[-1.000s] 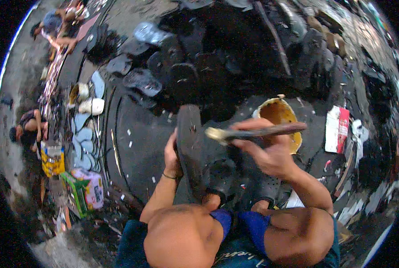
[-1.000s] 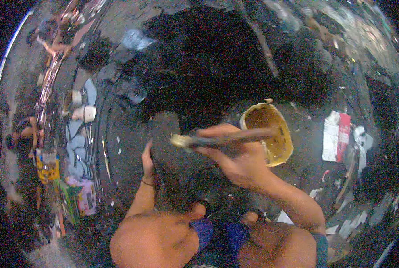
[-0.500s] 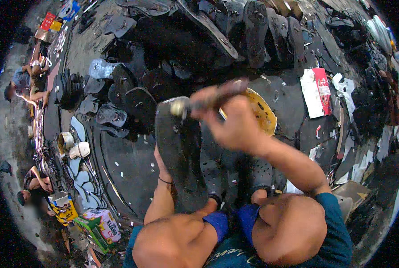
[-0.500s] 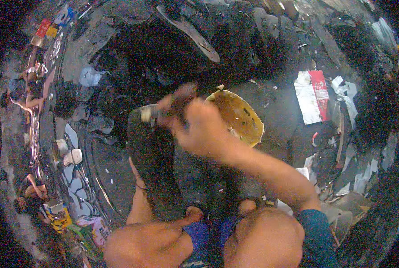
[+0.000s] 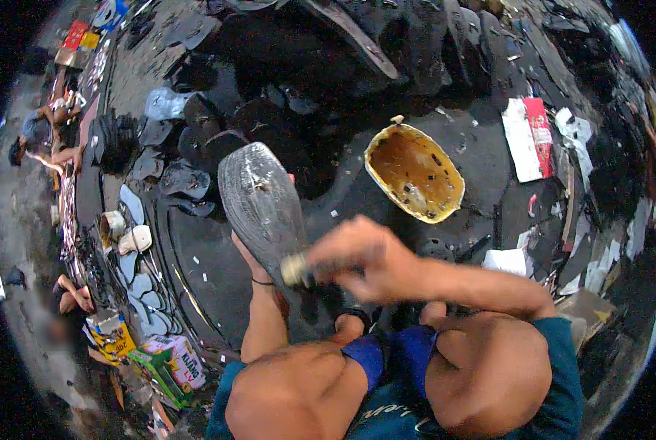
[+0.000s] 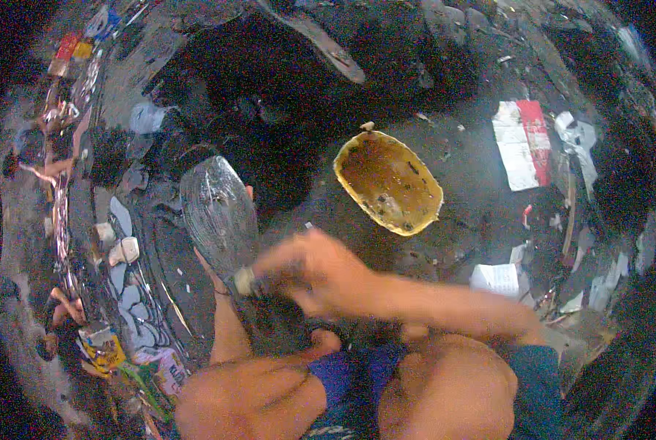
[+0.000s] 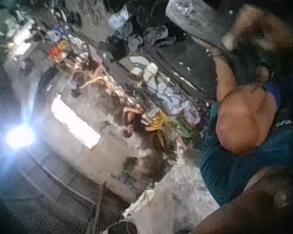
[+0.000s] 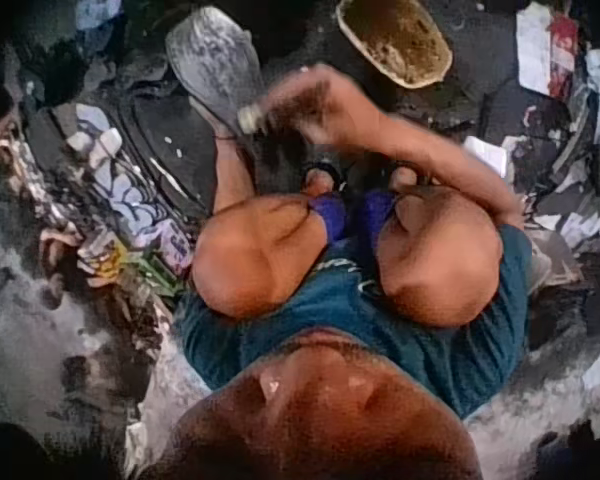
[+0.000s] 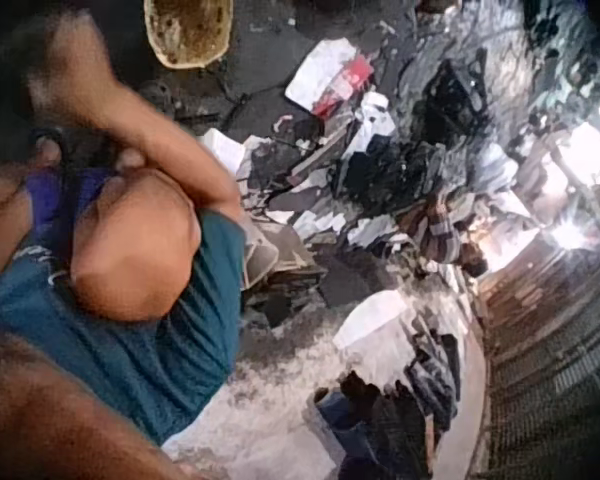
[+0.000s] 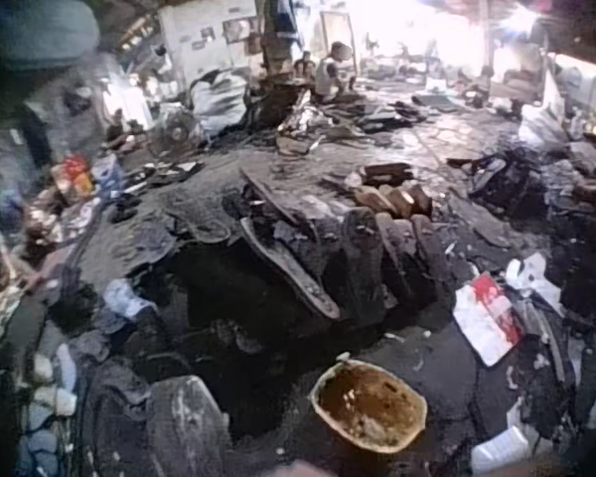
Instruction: The person applies a yellowish adhesive to the soles of multiple black flip-flops using a brush. They repeatedly dip the brush into a container and spread the glue across each sole, then place the treated flip-flops aside. Later, they spread the same adhesive onto a large black mat on the floor.
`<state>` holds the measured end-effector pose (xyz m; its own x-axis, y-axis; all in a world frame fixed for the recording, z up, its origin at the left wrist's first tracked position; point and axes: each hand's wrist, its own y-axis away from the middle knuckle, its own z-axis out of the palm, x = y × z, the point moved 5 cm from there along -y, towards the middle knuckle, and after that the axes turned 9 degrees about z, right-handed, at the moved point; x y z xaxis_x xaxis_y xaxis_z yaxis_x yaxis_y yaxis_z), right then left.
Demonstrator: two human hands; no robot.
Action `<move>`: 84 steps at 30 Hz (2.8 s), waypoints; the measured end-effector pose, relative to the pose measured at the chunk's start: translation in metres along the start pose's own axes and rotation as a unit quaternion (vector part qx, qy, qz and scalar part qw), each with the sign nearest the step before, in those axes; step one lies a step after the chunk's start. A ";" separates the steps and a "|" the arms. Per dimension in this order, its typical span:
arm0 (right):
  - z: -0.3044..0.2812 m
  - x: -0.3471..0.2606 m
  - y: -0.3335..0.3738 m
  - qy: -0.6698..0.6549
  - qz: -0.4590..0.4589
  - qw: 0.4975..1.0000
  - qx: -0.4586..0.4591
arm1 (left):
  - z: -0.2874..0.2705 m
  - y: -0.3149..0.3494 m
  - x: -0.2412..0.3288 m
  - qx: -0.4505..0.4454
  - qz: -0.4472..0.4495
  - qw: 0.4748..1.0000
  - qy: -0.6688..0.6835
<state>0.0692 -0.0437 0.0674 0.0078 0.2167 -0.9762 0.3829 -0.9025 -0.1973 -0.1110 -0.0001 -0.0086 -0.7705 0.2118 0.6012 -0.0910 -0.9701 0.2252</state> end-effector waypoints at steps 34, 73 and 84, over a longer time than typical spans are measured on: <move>-0.021 -0.015 -0.037 0.066 -0.105 0.990 0.065 | 0.035 0.013 -0.003 0.008 -0.092 0.959 0.267; -0.011 -0.001 0.020 0.257 0.053 0.963 0.066 | -0.076 0.024 0.129 0.230 0.161 0.960 -0.002; -0.046 0.046 0.044 0.283 0.258 0.920 0.083 | -0.274 -0.002 0.177 0.347 0.183 0.916 -0.082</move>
<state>0.1291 -0.0566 0.0179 0.6467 -0.1397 -0.7499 0.0471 -0.9739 0.2220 -0.4200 0.0065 -0.1128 -0.5588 -0.0418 0.8283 0.6215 -0.6824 0.3849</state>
